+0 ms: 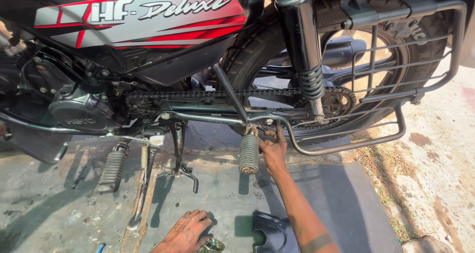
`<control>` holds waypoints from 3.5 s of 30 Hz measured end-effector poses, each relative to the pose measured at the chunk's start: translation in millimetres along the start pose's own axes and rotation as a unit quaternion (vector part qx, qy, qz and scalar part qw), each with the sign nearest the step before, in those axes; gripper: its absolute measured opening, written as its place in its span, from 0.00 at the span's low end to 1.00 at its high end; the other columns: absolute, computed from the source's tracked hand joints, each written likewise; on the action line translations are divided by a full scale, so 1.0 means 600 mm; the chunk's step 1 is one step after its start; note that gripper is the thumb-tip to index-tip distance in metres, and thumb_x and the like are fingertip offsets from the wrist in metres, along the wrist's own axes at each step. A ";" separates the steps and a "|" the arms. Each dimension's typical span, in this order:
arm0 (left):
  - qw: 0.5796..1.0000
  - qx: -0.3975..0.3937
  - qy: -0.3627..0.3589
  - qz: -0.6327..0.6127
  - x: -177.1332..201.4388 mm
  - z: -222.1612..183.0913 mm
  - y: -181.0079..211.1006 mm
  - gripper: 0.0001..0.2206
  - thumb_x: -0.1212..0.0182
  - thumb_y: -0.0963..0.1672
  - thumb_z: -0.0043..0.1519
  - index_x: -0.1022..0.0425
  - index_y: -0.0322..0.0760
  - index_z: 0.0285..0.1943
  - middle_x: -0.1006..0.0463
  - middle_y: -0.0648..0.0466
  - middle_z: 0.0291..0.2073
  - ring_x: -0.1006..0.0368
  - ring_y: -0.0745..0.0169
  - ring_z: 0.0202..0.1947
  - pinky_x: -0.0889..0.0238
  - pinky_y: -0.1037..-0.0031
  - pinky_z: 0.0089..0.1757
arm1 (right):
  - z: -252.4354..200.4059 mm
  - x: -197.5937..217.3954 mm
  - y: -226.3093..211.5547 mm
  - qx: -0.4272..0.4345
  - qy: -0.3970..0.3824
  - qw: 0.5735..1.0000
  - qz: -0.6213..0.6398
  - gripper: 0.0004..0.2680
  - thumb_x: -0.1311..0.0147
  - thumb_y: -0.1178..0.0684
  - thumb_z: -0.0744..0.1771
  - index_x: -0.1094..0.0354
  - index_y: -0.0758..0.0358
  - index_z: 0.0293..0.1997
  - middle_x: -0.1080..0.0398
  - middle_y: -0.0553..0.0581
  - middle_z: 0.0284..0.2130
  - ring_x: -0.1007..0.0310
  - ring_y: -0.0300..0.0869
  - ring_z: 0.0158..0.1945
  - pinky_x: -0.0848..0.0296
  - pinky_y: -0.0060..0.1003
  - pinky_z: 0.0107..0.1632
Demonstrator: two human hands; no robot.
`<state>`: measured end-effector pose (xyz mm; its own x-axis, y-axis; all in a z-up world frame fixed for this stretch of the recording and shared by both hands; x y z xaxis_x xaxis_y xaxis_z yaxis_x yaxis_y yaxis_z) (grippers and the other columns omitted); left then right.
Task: Lubricating the chain and adjusting mechanical components of a motorcycle.
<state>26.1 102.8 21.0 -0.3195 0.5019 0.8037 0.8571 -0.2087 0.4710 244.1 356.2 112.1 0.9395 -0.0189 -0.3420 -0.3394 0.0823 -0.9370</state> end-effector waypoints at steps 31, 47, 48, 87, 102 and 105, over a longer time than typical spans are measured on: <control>0.271 0.123 0.935 -0.193 0.669 -0.594 -0.164 0.39 0.31 0.48 0.63 0.51 0.26 0.77 0.40 0.36 0.69 0.38 0.43 0.67 0.39 0.61 0.61 | 0.132 0.048 0.307 -0.259 -0.229 0.903 0.253 0.40 0.74 0.17 0.69 0.45 0.73 0.72 0.31 0.73 0.56 0.29 0.56 0.58 0.30 0.45 0.61; 0.927 0.113 0.309 0.177 0.423 -0.130 -0.062 0.21 0.31 0.50 0.53 0.24 0.42 0.53 0.21 0.49 0.48 0.28 0.45 0.53 0.36 0.58 0.56 | 0.020 -0.052 0.096 -0.076 -0.033 0.996 -0.031 0.35 0.27 0.34 0.51 0.42 0.68 0.49 0.34 0.55 0.19 0.32 0.45 0.19 0.21 0.43 0.34; 0.929 0.150 0.297 0.160 0.432 -0.134 -0.066 0.22 0.31 0.51 0.53 0.24 0.44 0.55 0.22 0.50 0.51 0.28 0.47 0.55 0.34 0.60 0.56 | 0.026 -0.061 0.084 0.069 -0.040 0.938 -0.337 0.31 0.27 0.35 0.53 0.42 0.66 0.46 0.35 0.49 0.20 0.36 0.39 0.21 0.23 0.40 0.33; 0.926 0.211 0.294 0.103 0.433 -0.130 -0.084 0.32 0.25 0.56 0.43 0.20 0.44 0.57 0.21 0.52 0.53 0.28 0.50 0.57 0.34 0.60 0.56 | -0.007 -0.019 -0.040 0.063 -0.136 0.704 -0.695 0.42 0.29 0.42 0.59 0.61 0.46 0.77 0.25 0.68 0.36 0.23 0.60 0.41 0.24 0.52 0.44; 0.921 0.215 0.314 0.086 0.427 -0.141 -0.078 0.33 0.25 0.55 0.45 0.23 0.45 0.60 0.25 0.50 0.57 0.33 0.51 0.62 0.39 0.63 0.60 | -0.010 -0.105 -0.026 0.208 -0.220 0.641 -0.706 0.06 0.48 0.50 0.66 0.26 0.57 0.40 0.22 0.62 0.35 0.21 0.56 0.42 0.23 0.50 0.45; 0.926 0.207 0.288 0.129 0.414 -0.128 -0.066 0.26 0.29 0.53 0.51 0.24 0.44 0.58 0.22 0.52 0.52 0.31 0.50 0.59 0.41 0.62 0.62 | -0.049 -0.167 -0.109 0.259 -0.217 0.644 -0.687 0.24 0.49 0.54 0.62 0.35 0.53 0.68 0.24 0.66 0.34 0.22 0.58 0.37 0.24 0.52 0.38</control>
<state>-118.3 171.2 230.3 -0.1426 -0.0753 0.9869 0.9784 0.1400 0.1520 171.1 323.6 205.7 0.2999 -0.1571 0.9409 0.7807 0.6073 -0.1475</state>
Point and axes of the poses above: each hand's wrist, its own z-axis towards the middle knuckle, its own x-axis out of the back of the hand, y = z × x, the point moved 10 cm from there along z, towards the middle knuckle
